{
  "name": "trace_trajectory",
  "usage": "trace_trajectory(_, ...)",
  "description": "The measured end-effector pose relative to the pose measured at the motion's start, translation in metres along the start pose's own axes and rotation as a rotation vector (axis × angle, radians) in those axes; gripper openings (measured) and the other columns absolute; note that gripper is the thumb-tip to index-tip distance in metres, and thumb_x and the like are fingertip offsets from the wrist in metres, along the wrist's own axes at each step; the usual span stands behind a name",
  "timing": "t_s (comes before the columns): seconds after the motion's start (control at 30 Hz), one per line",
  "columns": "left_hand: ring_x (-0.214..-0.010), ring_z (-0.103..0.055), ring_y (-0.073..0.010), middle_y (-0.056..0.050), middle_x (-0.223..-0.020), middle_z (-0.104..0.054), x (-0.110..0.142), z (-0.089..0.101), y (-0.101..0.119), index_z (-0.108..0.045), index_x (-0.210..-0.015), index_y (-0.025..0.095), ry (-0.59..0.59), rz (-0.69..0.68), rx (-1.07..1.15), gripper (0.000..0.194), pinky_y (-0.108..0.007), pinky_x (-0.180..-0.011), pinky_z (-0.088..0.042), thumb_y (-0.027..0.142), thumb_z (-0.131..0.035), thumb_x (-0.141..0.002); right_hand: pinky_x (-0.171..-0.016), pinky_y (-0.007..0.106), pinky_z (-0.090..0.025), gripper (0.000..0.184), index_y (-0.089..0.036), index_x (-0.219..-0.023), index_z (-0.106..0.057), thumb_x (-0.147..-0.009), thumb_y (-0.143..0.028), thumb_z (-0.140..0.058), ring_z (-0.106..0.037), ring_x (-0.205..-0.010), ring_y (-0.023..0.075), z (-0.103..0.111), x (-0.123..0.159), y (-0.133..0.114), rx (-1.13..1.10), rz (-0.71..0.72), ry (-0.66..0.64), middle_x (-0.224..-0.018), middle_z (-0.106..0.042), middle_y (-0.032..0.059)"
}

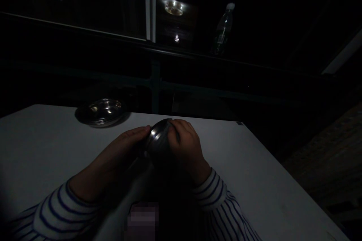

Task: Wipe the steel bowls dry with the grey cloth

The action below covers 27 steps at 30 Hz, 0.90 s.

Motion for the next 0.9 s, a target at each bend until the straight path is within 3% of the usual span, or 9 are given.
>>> trace_trajectory(0.1,-0.055,-0.055,-0.0120,-0.002,-0.063,-0.062,0.000,0.001,0.002,-0.062,-0.071,0.013,0.027,-0.001,-0.002,0.012,-0.023,-0.054,-0.040,0.025,-0.061,-0.069,-0.085,0.032,-0.044,0.025,-0.014,-0.100,-0.058,-0.081,-0.017,-0.042,-0.053,-0.093,0.0167,0.001,0.000,-0.005,-0.003,0.036,0.000,-0.099,-0.061,0.0072)
trace_trajectory(0.3,-0.056,-0.054,-0.0102,-0.001,-0.061,-0.062,-0.003,0.007,0.003,-0.063,-0.070,0.013,0.080,-0.052,0.019,0.012,-0.021,-0.054,-0.040,0.024,-0.059,-0.072,-0.084,0.036,-0.040,0.024,-0.015,-0.099,-0.060,-0.081,-0.024,-0.047,-0.049,-0.097,0.0199,-0.006,0.012,-0.037,0.118,0.294,-0.055,-0.106,-0.059,0.0057)
trace_trajectory(0.4,-0.058,-0.055,-0.0108,-0.002,-0.063,-0.063,-0.004,0.007,0.001,-0.064,-0.076,0.013,0.062,-0.048,0.029,0.016,-0.021,-0.055,-0.040,0.028,-0.059,-0.072,-0.083,0.037,-0.039,0.027,-0.018,-0.103,-0.059,-0.082,-0.029,-0.047,-0.048,-0.100,0.0210,-0.010,0.015,-0.044,0.152,0.355,-0.101,-0.111,-0.058,0.0039)
trace_trajectory(0.5,-0.054,-0.053,-0.0094,-0.001,-0.062,-0.062,-0.003,0.005,0.002,-0.064,-0.072,0.013,0.045,-0.055,0.008,0.015,-0.020,-0.054,-0.039,0.027,-0.059,-0.072,-0.084,0.036,-0.039,0.025,-0.017,-0.101,-0.060,-0.082,-0.026,-0.047,-0.048,-0.098,0.0195,-0.007,0.011,-0.038,0.126,0.289,-0.068,-0.108,-0.059,0.0049)
trace_trajectory(0.6,-0.055,-0.054,-0.0100,-0.002,-0.063,-0.062,-0.001,0.003,0.002,-0.062,-0.070,0.013,0.063,-0.023,0.008,0.014,-0.021,-0.055,-0.040,0.025,-0.058,-0.073,-0.084,0.032,-0.041,0.024,-0.013,-0.098,-0.061,-0.081,-0.020,-0.045,-0.051,-0.094,0.0177,0.000,0.004,-0.022,0.060,0.142,-0.002,-0.101,-0.060,0.0073)
trace_trajectory(0.73,-0.056,-0.055,-0.0120,-0.003,-0.066,-0.063,0.000,0.003,0.002,-0.062,-0.072,0.013,0.048,0.004,0.023,0.015,-0.023,-0.055,-0.041,0.028,-0.059,-0.072,-0.083,0.029,-0.043,0.025,-0.014,-0.097,-0.061,-0.081,-0.016,-0.042,-0.055,-0.091,0.0156,0.001,-0.001,0.000,-0.055,-0.056,-0.020,-0.095,-0.062,0.0063)
trace_trajectory(0.8,-0.055,-0.055,-0.0116,-0.003,-0.064,-0.063,0.000,0.004,0.002,-0.062,-0.072,0.013,0.046,-0.009,0.015,0.016,-0.023,-0.054,-0.041,0.028,-0.060,-0.071,-0.083,0.029,-0.044,0.025,-0.014,-0.096,-0.061,-0.081,-0.016,-0.041,-0.055,-0.090,0.0152,0.001,-0.001,0.003,-0.066,-0.077,-0.036,-0.095,-0.062,0.0060)
trace_trajectory(0.9,-0.052,-0.053,-0.0100,-0.001,-0.060,-0.061,0.000,0.006,0.002,-0.063,-0.070,0.013,0.074,-0.014,0.001,0.017,-0.021,-0.051,-0.040,0.030,-0.060,-0.071,-0.084,0.030,-0.043,0.025,-0.011,-0.099,-0.060,-0.081,-0.016,-0.043,-0.054,-0.092,0.0158,0.002,-0.001,-0.005,-0.016,0.020,-0.038,-0.098,-0.061,0.0075)
Point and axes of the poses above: each hand's wrist, its own x-axis away from the middle knuckle, its own z-axis out of the back of the hand, y = z × x, the point moved 4 cm from there along -x, towards the middle knuckle
